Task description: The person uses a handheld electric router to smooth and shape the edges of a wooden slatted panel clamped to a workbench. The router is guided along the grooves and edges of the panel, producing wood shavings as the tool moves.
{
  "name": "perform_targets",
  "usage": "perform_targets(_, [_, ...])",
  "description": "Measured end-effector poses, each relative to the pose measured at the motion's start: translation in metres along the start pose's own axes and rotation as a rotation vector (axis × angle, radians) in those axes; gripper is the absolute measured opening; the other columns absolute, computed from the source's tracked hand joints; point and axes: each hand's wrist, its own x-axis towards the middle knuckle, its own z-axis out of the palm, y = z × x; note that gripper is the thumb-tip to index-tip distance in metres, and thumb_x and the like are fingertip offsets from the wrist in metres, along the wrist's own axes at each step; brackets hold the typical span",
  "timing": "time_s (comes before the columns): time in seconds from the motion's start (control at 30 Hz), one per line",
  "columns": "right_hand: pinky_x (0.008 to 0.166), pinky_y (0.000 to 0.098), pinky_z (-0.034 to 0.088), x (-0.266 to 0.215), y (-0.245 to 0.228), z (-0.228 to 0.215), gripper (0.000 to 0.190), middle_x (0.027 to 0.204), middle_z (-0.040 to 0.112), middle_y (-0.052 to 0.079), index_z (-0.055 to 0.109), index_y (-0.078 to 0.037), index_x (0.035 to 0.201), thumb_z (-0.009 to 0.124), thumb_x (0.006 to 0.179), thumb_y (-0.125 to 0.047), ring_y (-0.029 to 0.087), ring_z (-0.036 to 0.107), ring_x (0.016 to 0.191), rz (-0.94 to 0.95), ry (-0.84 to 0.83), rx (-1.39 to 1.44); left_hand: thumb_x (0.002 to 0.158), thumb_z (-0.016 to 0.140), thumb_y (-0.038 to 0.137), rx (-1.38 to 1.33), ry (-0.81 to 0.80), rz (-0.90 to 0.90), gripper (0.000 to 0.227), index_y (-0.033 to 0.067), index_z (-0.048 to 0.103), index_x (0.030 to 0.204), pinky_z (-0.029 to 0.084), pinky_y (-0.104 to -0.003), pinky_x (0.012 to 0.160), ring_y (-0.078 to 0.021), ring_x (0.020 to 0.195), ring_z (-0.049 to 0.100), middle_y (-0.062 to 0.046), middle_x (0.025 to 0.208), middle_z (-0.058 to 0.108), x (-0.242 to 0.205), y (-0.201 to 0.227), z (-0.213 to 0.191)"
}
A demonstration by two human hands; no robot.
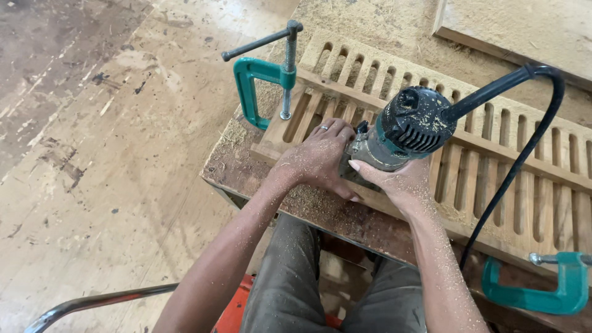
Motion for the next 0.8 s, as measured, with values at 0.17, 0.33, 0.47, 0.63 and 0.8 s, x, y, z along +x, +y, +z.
perform_targets(0.17, [0.105, 0.0488, 0.047, 0.004, 0.012, -0.002, 0.069, 0.132, 0.065, 0.016, 0.065, -0.002, 0.127, 0.093, 0.065, -0.015, 0.032, 0.056, 0.129, -0.045, -0.004, 0.03, 0.041, 0.089, 0.066, -0.032, -0.002, 0.008, 0.115, 0.001, 0.052, 0.128, 0.032, -0.052, 0.121, -0.0362, 0.142, 0.037, -0.017, 0.136, 0.049, -0.001, -0.002, 0.0])
perform_targets(0.33, [0.104, 0.0464, 0.045, 0.009, 0.024, 0.0, 0.062, 0.13, 0.066, 0.013, 0.066, -0.003, 0.12, 0.094, 0.065, -0.009, 0.023, 0.054, 0.126, -0.207, 0.019, 0.064, 0.041, 0.089, 0.067, -0.044, -0.009, 0.008, 0.117, -0.0008, 0.052, 0.129, 0.032, -0.053, 0.12, -0.0373, 0.142, 0.036, -0.018, 0.135, 0.048, -0.003, 0.0, -0.002])
perform_targets(0.47, [0.104, 0.0525, 0.044, 0.013, 0.028, 0.001, 0.066, 0.13, 0.063, 0.021, 0.063, 0.003, 0.121, 0.094, 0.066, -0.014, 0.033, 0.057, 0.127, -0.285, 0.014, 0.003, 0.041, 0.089, 0.067, -0.039, 0.009, 0.002, 0.118, -0.0007, 0.052, 0.13, 0.029, -0.052, 0.122, -0.0373, 0.143, 0.034, -0.019, 0.137, 0.048, -0.004, 0.001, -0.003])
perform_targets(0.63, [0.108, 0.0502, 0.042, 0.019, 0.025, 0.003, 0.074, 0.135, 0.06, 0.022, 0.061, 0.003, 0.127, 0.096, 0.065, -0.02, 0.034, 0.054, 0.132, -0.235, 0.029, -0.062, 0.04, 0.089, 0.068, -0.009, 0.005, -0.016, 0.122, 0.0001, 0.05, 0.134, 0.025, -0.049, 0.125, -0.0358, 0.146, 0.032, -0.019, 0.142, 0.046, -0.008, 0.006, -0.009])
perform_targets(0.8, [0.116, 0.045, 0.038, 0.017, 0.011, 0.011, 0.085, 0.14, 0.059, 0.018, 0.061, -0.002, 0.134, 0.097, 0.064, -0.037, 0.033, 0.052, 0.133, -0.098, 0.054, -0.199, 0.041, 0.088, 0.07, -0.016, 0.011, -0.051, 0.132, -0.0064, 0.047, 0.141, 0.02, -0.047, 0.126, -0.0364, 0.148, 0.03, -0.021, 0.147, 0.044, -0.008, 0.006, -0.006])
